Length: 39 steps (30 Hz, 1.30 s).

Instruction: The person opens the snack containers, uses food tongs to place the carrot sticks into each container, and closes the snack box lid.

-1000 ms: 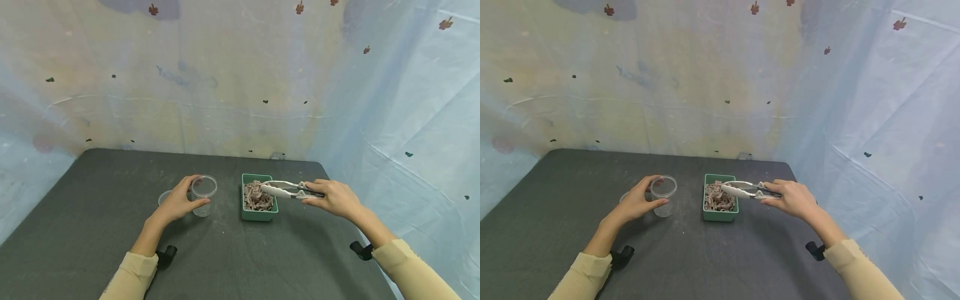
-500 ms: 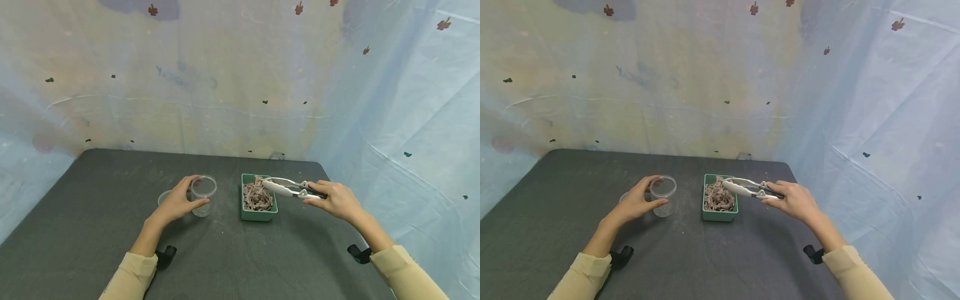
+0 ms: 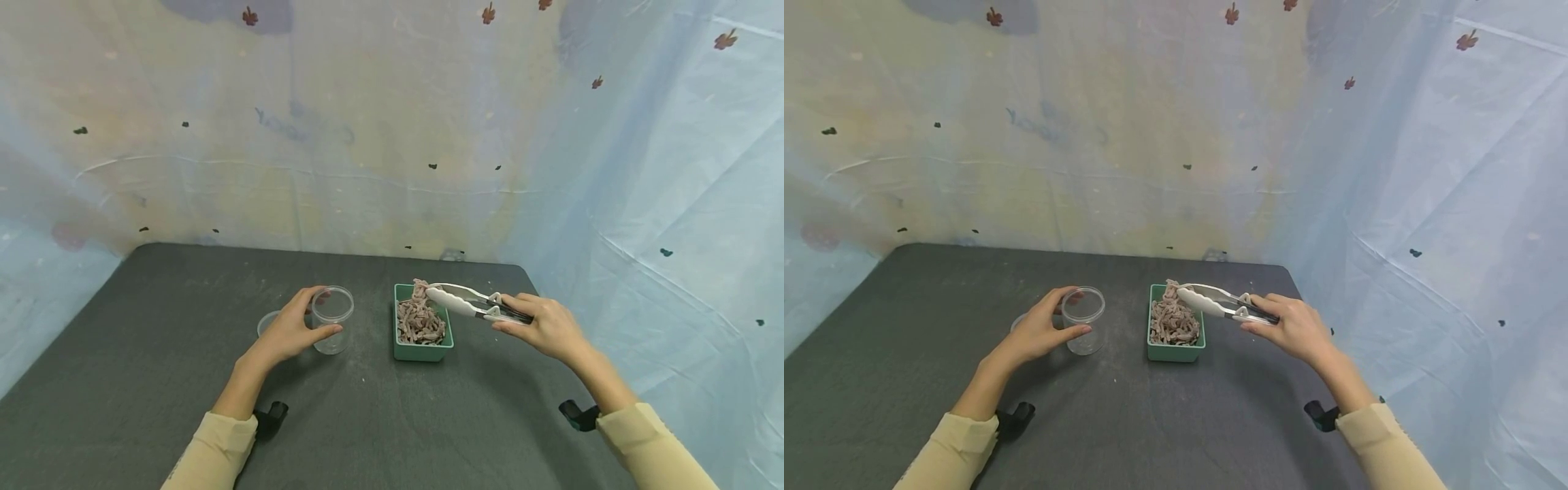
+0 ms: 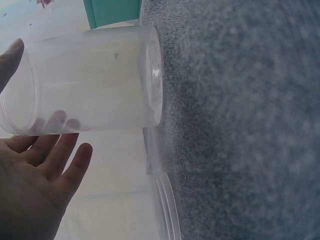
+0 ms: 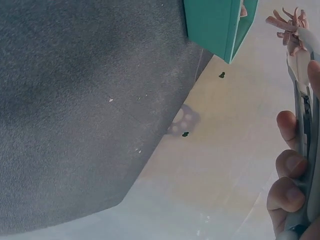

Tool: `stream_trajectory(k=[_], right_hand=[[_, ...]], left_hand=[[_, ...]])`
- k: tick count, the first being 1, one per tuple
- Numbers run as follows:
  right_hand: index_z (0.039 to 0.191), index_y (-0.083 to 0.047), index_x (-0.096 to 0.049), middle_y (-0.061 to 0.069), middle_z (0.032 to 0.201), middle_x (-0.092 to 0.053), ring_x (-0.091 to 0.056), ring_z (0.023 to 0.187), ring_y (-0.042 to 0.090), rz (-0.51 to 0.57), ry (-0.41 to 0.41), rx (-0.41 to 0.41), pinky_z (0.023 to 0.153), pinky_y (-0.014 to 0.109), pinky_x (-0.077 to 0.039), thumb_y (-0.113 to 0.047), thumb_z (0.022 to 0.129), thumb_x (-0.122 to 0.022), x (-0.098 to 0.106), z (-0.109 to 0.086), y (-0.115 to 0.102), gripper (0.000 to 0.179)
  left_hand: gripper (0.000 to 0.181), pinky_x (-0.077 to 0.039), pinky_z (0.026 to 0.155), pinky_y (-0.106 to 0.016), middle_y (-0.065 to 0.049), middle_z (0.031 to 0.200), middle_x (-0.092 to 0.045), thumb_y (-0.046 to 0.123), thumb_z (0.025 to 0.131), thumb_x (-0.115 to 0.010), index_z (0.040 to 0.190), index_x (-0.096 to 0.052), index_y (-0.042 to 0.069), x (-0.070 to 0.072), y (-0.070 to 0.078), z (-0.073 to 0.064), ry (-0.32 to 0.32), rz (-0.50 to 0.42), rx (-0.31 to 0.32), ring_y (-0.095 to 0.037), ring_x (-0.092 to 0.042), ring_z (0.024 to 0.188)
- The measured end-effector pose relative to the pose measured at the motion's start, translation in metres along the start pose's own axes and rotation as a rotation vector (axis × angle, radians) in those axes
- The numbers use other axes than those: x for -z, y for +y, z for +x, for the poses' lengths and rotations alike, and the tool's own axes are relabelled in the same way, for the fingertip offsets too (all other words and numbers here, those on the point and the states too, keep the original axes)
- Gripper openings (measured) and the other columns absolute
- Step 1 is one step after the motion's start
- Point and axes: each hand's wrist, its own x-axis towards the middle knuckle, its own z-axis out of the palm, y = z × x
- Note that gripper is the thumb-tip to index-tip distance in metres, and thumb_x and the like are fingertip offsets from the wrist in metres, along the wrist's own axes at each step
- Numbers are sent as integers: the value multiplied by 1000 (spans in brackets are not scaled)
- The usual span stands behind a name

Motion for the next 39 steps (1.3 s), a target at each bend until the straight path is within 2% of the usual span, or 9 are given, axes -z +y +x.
stream_trajectory(k=[10, 16, 29, 39], right_hand=[[132, -3, -72, -3, 89, -68, -41, 61, 5, 69, 81, 17, 52, 24, -35, -29, 82, -89, -4, 5, 0, 58], [132, -4, -72, -2, 90, -68, -42, 61, 4, 95, 108, 7, 52, 24, -36, -29, 82, -89, -6, 11, -3, 58], [130, -2, -73, 1, 91, -69, -43, 63, 4, 162, 167, 89, 54, 25, -38, -29, 83, -88, -11, 28, -16, 57], [135, -2, -70, 1, 92, -69, -42, 61, 3, 217, 133, 106, 52, 25, -37, -26, 84, -88, -14, 42, -28, 59]], left_hand=[[87, -45, 108, -60, -16, 152, -46, 47, 91, -81, 157, -38, 10, 0, 1, -1, -1, -4, 1, -45, -49, 135], [87, -44, 109, -60, -16, 152, -46, 46, 91, -81, 157, -38, 10, 0, 1, 0, 0, -4, -5, -45, -49, 136], [86, -44, 110, -58, -16, 152, -47, 44, 92, -81, 157, -38, 8, 0, 1, 0, 6, 5, -20, -39, -49, 137], [87, -45, 110, -57, -15, 151, -47, 46, 91, -81, 157, -38, 9, -2, 1, 2, 12, 17, -5, -38, -50, 136]])
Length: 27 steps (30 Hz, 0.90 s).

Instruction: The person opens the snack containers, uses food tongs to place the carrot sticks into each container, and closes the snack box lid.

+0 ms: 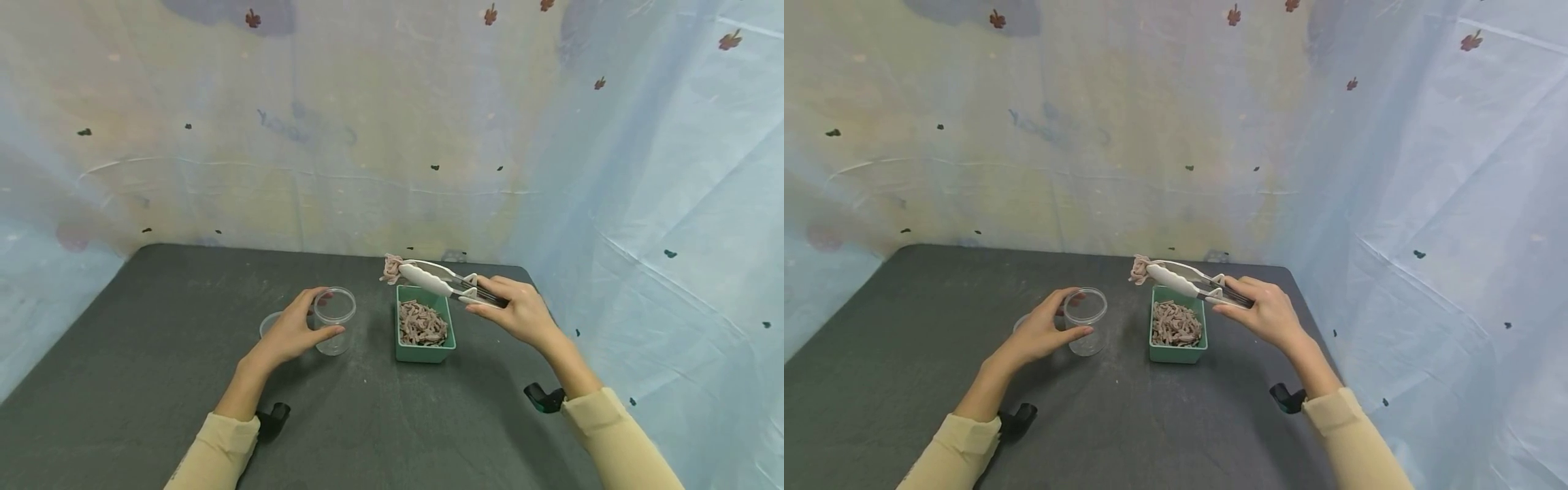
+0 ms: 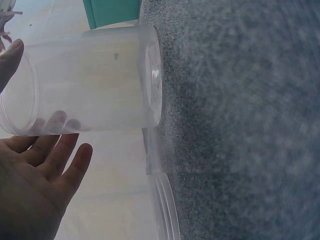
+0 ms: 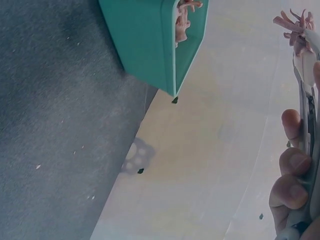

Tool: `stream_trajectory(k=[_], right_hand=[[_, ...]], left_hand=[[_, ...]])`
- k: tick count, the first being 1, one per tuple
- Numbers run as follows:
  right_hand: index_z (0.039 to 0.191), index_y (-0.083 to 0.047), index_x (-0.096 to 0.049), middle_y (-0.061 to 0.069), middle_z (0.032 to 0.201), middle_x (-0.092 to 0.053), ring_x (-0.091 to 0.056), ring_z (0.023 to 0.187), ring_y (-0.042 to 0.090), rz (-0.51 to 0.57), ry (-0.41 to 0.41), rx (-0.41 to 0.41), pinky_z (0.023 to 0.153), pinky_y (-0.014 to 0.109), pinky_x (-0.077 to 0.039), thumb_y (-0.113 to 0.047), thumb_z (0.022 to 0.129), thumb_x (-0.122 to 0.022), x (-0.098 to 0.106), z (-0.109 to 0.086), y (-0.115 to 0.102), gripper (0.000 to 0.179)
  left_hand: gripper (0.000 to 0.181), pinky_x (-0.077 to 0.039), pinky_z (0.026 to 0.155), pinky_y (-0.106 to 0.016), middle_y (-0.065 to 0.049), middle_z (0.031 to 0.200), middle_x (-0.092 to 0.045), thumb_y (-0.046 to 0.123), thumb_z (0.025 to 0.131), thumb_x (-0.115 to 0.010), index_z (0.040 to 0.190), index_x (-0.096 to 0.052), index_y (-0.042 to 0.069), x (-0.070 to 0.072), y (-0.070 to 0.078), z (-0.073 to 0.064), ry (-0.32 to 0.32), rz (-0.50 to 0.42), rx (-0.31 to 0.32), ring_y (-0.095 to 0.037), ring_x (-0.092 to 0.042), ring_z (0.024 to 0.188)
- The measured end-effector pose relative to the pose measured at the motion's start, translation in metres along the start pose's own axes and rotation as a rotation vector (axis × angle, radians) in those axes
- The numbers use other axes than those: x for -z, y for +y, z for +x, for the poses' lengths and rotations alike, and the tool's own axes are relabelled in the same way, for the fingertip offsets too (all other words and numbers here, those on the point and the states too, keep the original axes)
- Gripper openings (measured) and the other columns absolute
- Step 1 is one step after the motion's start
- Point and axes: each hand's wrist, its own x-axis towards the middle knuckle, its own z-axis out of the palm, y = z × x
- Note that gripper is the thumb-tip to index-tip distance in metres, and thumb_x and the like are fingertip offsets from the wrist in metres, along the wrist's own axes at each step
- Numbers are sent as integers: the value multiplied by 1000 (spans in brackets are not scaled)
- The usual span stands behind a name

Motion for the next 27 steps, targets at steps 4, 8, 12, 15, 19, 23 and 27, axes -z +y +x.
stream_trajectory(k=[4, 8, 12, 15, 19, 23, 27], right_hand=[[135, -1, -69, 6, 95, -70, -41, 60, 3, 20, -12, 17, 52, 25, -38, -23, 83, -88, -3, 6, -4, 59], [135, -1, -69, 8, 98, -71, -42, 61, 3, 31, -28, 14, 53, 25, -38, -26, 84, -88, -7, 11, -8, 60], [137, -1, -68, 8, 100, -72, -42, 61, 4, 35, -47, 20, 54, 26, -38, -28, 85, -87, -12, 16, -12, 61], [137, 0, -67, 8, 99, -72, -41, 62, 4, 35, -60, 37, 55, 26, -37, -28, 86, -86, -16, 20, -16, 62], [138, -1, -66, 7, 100, -72, -42, 63, 4, 39, -74, 50, 57, 27, -38, -30, 87, -86, -22, 25, -21, 62], [139, -2, -66, 8, 104, -73, -45, 65, 5, 51, -95, 51, 58, 28, -40, -26, 86, -86, -28, 30, -26, 61], [139, -2, -66, 9, 111, -74, -51, 67, 6, 49, -121, 53, 62, 30, -45, -23, 87, -86, -34, 34, -31, 60]], left_hand=[[87, -45, 110, -57, -15, 151, -47, 46, 91, -81, 157, -38, 9, 0, 1, 0, 2, 3, 2, -38, -50, 136], [87, -45, 110, -57, -15, 150, -48, 45, 91, -81, 157, -38, 9, 0, 1, 1, 3, 1, 1, -39, -50, 136], [86, -45, 110, -57, -16, 149, -48, 44, 91, -82, 157, -38, 8, 0, 1, 1, 0, -1, 5, -38, -50, 136], [86, -45, 110, -57, -16, 149, -48, 43, 91, -82, 157, -38, 8, -1, 2, 0, 1, -3, 10, -38, -50, 136], [87, -45, 110, -57, -16, 149, -48, 43, 91, -82, 157, -38, 8, 0, 2, 0, 2, -1, 13, -37, -50, 136], [87, -44, 111, -57, -16, 149, -48, 42, 91, -82, 157, -37, 9, 0, 2, 0, -2, -5, 15, -37, -49, 137], [86, -44, 111, -57, -15, 150, -48, 42, 91, -83, 157, -38, 10, 1, 2, 0, -6, -10, 12, -36, -49, 138]])
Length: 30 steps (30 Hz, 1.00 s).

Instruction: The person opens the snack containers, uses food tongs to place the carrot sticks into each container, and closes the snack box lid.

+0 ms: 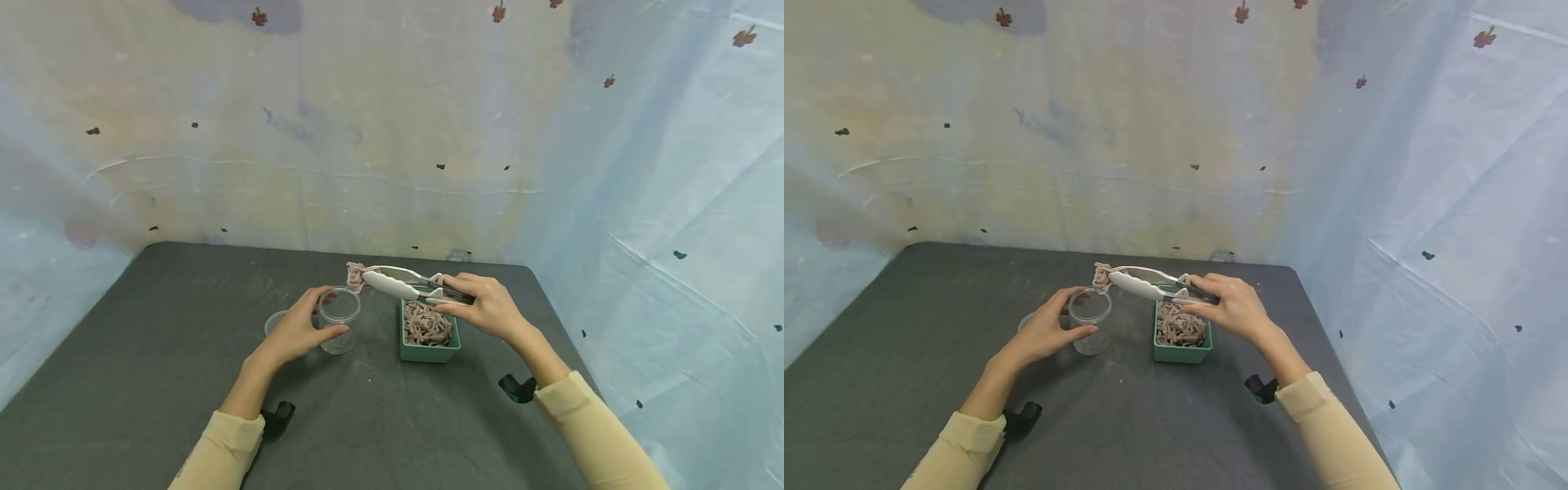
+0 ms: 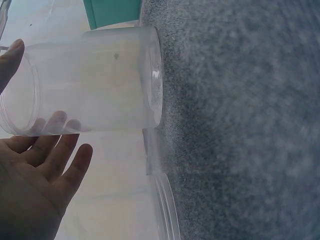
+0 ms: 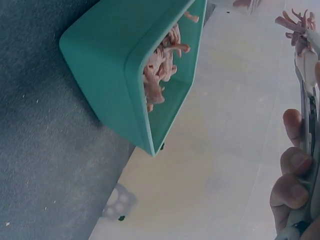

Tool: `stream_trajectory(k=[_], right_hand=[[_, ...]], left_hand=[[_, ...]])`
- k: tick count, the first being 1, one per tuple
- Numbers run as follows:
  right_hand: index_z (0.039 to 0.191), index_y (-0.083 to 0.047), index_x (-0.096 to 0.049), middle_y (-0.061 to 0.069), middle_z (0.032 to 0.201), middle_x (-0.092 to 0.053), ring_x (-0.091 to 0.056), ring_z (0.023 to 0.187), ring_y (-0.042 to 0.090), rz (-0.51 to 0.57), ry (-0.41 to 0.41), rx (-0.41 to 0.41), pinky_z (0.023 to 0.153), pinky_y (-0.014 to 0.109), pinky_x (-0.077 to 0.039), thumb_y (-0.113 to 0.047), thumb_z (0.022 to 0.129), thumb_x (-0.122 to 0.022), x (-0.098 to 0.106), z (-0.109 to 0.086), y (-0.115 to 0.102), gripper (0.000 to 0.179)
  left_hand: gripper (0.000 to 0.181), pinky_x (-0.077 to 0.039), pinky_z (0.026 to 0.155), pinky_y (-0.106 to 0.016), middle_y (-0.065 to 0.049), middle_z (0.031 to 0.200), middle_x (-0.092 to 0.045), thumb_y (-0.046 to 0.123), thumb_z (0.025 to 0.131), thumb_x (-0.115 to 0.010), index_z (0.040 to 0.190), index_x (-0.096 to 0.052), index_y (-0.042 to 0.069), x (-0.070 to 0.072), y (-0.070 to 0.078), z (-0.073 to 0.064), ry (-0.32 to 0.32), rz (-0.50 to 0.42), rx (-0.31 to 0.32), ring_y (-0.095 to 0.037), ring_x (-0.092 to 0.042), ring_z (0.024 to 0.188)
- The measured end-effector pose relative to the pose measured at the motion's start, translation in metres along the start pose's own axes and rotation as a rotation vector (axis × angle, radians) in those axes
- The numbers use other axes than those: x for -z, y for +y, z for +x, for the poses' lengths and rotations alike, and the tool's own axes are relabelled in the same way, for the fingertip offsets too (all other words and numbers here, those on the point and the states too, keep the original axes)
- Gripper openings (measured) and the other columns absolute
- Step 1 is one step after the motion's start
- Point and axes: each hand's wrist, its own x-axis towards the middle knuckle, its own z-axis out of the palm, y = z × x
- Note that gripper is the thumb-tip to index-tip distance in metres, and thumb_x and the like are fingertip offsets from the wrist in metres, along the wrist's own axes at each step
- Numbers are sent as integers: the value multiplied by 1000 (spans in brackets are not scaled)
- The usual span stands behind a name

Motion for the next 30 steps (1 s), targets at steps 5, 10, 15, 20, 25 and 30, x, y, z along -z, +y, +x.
stream_trajectory(k=[5, 10, 15, 20, 25, 30], right_hand=[[140, -2, -65, 10, 112, -74, -49, 65, 4, 8, -22, 13, 60, 29, -44, -25, 89, -84, -6, 4, -4, 59], [139, -1, -66, 9, 111, -74, -46, 64, 3, 30, -29, 35, 58, 27, -42, -26, 89, -84, -13, 8, -6, 58], [138, -2, -67, 8, 109, -74, -48, 64, 4, 32, -36, 39, 57, 26, -42, -25, 88, -85, -20, 10, -8, 58], [139, -4, -67, 9, 110, -73, -49, 65, 5, 13, -57, 35, 58, 27, -42, -26, 89, -84, -26, 12, -10, 58], [141, -7, -66, 5, 110, -72, -47, 66, 4, -30, -85, 20, 57, 26, -39, -31, 90, -83, -30, 13, -12, 59], [141, -8, -67, 2, 106, -71, -45, 64, 5, -67, -96, 28, 54, 25, -36, -36, 90, -82, -32, 14, -14, 59]], left_hand=[[88, -44, 111, -58, -16, 154, -45, 45, 91, -82, 158, -36, 10, 0, 1, 0, -11, 1, 16, -39, -48, 139], [95, -47, 107, -61, -19, 161, -36, 49, 91, -81, 162, -31, 10, 1, 4, -1, -34, 9, 61, -46, -48, 137], [100, -47, 105, -63, -22, 163, -32, 51, 90, -80, 163, -27, 6, 2, 5, -1, -47, 13, 85, -49, -47, 137], [103, -48, 105, -63, -24, 163, -32, 52, 90, -80, 163, -26, 3, 3, 4, -1, -43, 17, 87, -49, -48, 137], [102, -47, 104, -64, -22, 163, -32, 53, 90, -79, 163, -27, 5, 3, 2, -1, -43, 9, 94, -49, -47, 137], [103, -48, 104, -65, -23, 163, -32, 54, 90, -79, 163, -26, 5, 4, 2, -2, -44, 11, 99, -50, -46, 138]])
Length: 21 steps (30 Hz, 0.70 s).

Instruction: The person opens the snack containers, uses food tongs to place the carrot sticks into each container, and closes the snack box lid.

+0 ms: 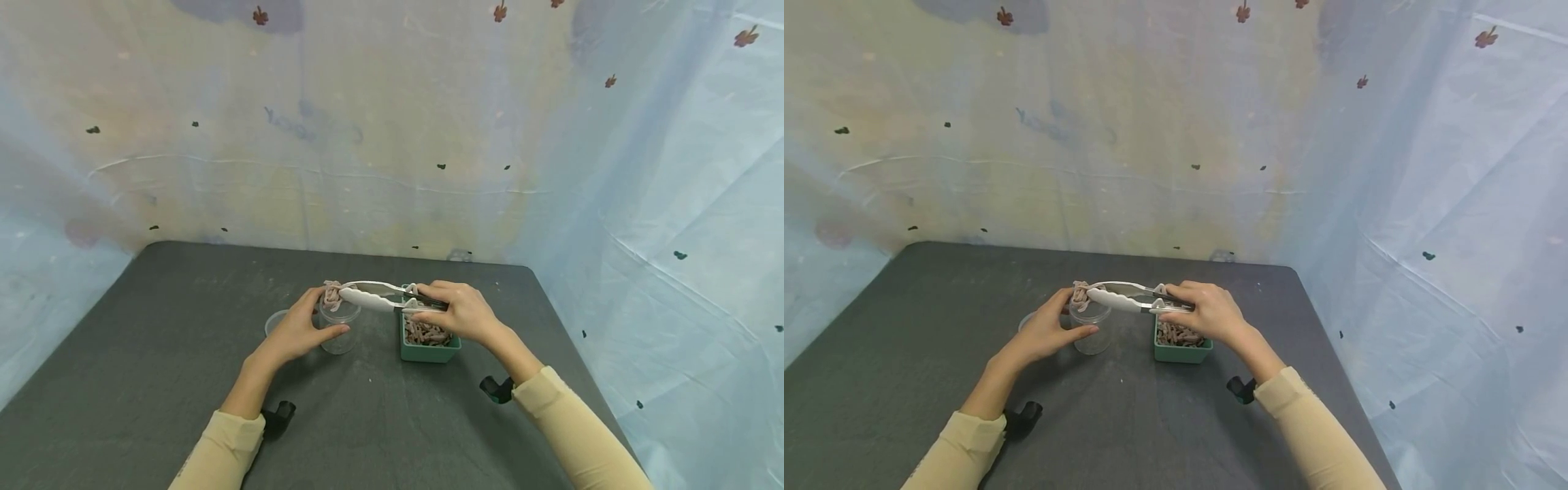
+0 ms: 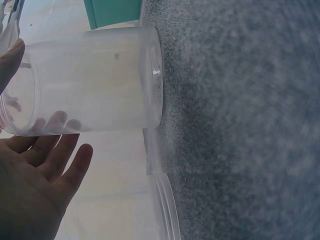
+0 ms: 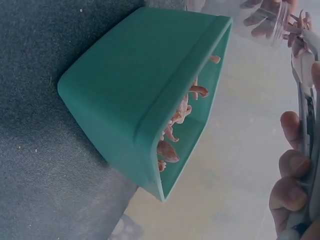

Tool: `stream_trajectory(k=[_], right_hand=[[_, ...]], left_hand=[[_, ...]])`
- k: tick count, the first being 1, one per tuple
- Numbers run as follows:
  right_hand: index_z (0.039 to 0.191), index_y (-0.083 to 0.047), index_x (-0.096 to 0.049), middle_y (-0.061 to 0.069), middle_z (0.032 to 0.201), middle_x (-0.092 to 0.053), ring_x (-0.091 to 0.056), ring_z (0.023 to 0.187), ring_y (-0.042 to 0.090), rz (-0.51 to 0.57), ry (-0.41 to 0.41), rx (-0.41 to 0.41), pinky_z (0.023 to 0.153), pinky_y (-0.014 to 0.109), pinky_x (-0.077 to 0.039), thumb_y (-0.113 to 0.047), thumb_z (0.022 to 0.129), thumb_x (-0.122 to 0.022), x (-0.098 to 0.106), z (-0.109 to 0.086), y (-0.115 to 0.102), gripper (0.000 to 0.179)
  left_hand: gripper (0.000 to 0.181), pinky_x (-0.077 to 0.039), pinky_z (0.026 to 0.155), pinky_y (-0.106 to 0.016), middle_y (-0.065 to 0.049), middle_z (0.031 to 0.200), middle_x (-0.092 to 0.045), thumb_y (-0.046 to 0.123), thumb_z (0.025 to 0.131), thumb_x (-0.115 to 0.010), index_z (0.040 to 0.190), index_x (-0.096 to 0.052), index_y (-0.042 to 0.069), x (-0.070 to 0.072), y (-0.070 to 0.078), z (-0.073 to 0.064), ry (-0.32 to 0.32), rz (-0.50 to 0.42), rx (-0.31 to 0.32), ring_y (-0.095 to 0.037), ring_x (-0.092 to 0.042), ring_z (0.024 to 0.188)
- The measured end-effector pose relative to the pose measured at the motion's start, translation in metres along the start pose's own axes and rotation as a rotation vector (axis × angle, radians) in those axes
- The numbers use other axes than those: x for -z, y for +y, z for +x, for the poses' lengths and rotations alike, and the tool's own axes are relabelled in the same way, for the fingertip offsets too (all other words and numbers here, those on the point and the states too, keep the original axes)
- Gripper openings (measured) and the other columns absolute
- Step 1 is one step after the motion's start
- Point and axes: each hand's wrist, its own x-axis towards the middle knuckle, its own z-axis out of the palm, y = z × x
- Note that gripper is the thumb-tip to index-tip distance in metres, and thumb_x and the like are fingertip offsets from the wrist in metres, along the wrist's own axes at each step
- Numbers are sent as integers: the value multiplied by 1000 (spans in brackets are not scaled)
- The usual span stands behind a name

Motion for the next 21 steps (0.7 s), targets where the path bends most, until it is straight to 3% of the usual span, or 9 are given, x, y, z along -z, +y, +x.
stream_trajectory(k=[21], right_hand=[[139, -13, -69, 0, 108, -71, -47, 63, 6, -144, -43, 41, 51, 25, -35, -42, 89, -83, 11, 6, -3, 60]], left_hand=[[95, -45, 108, -63, -21, 159, -37, 48, 90, -82, 161, -33, 8, -1, 1, 0, 22, -21, -38, -45, -47, 138]])
